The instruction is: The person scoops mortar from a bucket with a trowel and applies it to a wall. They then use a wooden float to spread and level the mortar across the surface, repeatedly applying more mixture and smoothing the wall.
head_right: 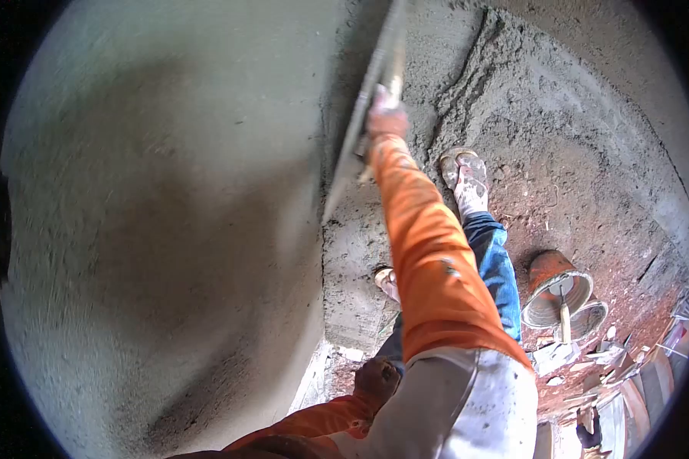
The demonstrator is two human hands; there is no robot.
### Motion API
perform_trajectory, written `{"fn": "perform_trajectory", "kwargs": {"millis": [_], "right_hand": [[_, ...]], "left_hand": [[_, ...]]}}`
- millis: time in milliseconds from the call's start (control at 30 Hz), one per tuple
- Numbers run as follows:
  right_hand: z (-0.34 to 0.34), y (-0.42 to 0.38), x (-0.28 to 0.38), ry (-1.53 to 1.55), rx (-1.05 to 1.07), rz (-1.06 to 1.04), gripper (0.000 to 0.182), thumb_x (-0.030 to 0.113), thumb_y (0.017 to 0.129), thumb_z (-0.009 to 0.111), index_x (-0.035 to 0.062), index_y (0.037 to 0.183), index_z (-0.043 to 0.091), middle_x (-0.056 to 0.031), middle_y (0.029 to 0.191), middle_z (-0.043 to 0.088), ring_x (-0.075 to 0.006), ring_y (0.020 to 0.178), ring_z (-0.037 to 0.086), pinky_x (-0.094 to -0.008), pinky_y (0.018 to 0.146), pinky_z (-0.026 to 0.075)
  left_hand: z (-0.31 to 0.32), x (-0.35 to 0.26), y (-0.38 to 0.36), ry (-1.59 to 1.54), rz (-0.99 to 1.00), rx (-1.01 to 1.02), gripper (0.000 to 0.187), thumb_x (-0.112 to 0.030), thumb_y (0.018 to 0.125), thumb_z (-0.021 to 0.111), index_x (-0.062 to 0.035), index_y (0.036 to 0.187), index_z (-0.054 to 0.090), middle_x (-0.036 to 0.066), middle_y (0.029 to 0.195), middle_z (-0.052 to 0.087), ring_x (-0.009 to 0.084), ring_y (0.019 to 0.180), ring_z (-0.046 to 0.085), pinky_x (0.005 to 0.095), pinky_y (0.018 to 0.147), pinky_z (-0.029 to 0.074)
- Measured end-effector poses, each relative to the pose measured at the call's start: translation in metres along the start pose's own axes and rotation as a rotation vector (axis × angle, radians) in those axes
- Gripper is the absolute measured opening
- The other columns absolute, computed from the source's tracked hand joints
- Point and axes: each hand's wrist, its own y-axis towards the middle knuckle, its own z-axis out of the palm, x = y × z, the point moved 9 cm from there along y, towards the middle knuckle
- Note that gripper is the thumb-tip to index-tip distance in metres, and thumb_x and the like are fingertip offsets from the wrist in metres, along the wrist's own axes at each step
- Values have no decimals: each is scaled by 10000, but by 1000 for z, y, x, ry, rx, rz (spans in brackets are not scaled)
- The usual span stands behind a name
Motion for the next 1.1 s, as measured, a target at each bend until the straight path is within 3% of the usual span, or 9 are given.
{"fn": "perform_trajectory", "kwargs": {"millis": [133,200,267,367,533,833,1033,1067,1100], "right_hand": [[-59,3,-35,101,12,-10,731,602,828,343,-71,988,577,-280,911,592,-401,932,554,-427,830,414],[-44,-13,-33,223,104,-121,756,621,823,339,-80,982,574,-287,904,590,-407,922,551,-420,835,410],[-16,-47,-5,-45,146,-250,669,566,860,348,-45,1019,568,-261,882,599,-382,855,574,-394,777,442],[53,-71,0,-182,237,-232,788,654,813,315,-53,1088,530,-273,880,596,-438,901,545,-432,787,434],[63,-98,40,-174,353,-208,929,722,778,225,-93,1158,459,-338,1088,496,-427,1081,458,-416,943,340],[-89,-281,250,23,393,-510,739,593,809,404,-90,1088,446,-304,1048,522,-420,1025,497,-426,920,363],[-253,-521,356,314,433,-657,641,530,820,456,-97,951,447,-281,777,560,-445,757,558,-473,711,443],[-276,-564,369,344,532,-668,595,494,801,509,-73,967,436,-284,782,564,-441,774,561,-474,712,446],[-298,-605,381,374,633,-681,562,457,782,563,-48,984,424,-287,787,569,-438,791,564,-474,714,448]], "left_hand": [[-7,4,-6,-16,38,16,161,-222,673,624,-91,674,531,83,698,572,287,656,569,402,577,459],[-4,9,-11,5,16,31,162,-220,672,623,-91,668,525,91,705,573,291,668,573,400,579,460],[-5,10,-14,-6,29,2,165,-218,670,625,-90,661,521,95,706,574,296,671,574,404,583,461],[-2,22,-23,38,25,-43,164,-215,666,630,-89,657,524,97,711,577,301,680,576,413,596,462],[-9,18,-21,32,-17,1,225,-252,684,609,-60,793,568,124,755,589,312,736,580,419,663,474],[-19,28,-43,174,109,-17,260,-274,687,608,-63,833,566,126,758,590,323,746,575,432,677,464],[-67,57,-135,85,280,-237,371,-248,700,600,-67,1014,521,209,1096,504,376,1037,484,442,837,424],[-54,49,-165,319,716,-193,449,-273,704,617,-102,1101,494,207,1159,473,388,1056,475,454,863,412],[-54,50,-197,319,708,-195,449,-273,704,617,-102,1101,494,207,1159,473,388,1056,475,454,863,412]]}}
